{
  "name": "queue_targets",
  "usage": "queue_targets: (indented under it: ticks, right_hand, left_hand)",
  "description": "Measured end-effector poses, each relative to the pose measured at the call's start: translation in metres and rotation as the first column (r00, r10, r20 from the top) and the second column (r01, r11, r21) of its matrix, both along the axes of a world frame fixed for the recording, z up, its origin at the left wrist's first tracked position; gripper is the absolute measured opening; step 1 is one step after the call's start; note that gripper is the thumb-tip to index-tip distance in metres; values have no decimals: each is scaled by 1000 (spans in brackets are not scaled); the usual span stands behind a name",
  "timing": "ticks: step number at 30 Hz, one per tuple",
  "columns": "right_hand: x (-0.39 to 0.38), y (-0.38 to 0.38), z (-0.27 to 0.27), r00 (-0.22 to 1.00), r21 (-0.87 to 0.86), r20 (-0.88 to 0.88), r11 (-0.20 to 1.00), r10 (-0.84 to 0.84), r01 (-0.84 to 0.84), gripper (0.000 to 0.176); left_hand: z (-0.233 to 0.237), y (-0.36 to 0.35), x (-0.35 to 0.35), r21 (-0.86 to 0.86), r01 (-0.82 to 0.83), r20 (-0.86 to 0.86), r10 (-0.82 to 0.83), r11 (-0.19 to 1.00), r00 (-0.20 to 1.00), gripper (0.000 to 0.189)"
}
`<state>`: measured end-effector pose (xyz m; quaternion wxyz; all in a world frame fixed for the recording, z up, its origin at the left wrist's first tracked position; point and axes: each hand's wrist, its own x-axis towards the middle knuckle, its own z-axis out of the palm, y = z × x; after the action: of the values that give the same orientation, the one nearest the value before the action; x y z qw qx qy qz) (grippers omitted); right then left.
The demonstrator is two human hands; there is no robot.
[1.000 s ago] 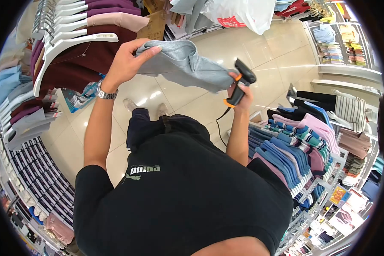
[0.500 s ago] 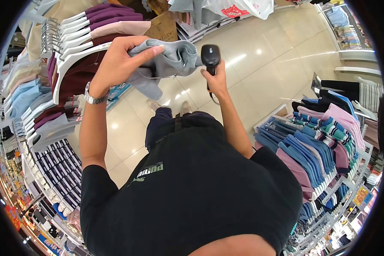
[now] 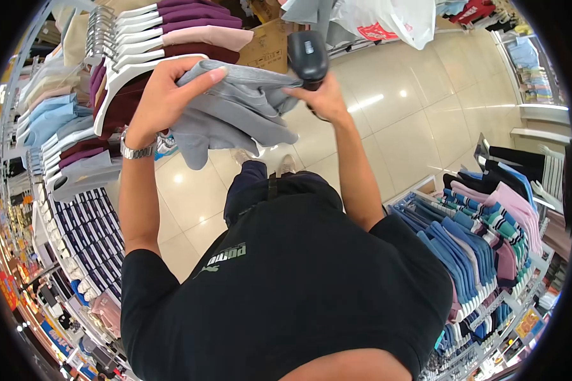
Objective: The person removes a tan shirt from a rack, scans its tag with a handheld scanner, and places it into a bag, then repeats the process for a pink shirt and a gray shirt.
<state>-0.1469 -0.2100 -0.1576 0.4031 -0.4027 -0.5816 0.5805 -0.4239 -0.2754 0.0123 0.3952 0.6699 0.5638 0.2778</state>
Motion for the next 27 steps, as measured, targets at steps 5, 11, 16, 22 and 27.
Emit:
queue_targets:
  ticks: [5, 11, 16, 22, 27]
  right_hand:
    - [35, 32, 44, 970, 128, 159, 971, 181, -202, 54]
    - [34, 50, 93, 872, 232, 341, 867, 352, -441, 59]
    - [37, 48, 120, 812, 53, 302, 841, 500, -538, 56]
    - [38, 44, 154, 787, 84, 454, 859, 419, -506, 55]
    - [24, 34, 157, 795, 108, 590, 962, 142, -252, 54]
  left_hand:
    - [-18, -16, -41, -76, 12, -5, -13, 997, 1000, 29]
    - [-25, -17, -58, -160, 116, 3, -117, 980, 993, 30]
    - [-37, -8, -66, -61, 134, -62, -137, 989, 989, 33]
    - [-56, -2, -62, 47, 108, 125, -113, 993, 986, 29]
    - [-69, 5, -51, 25, -42, 41, 41, 999, 998, 30]
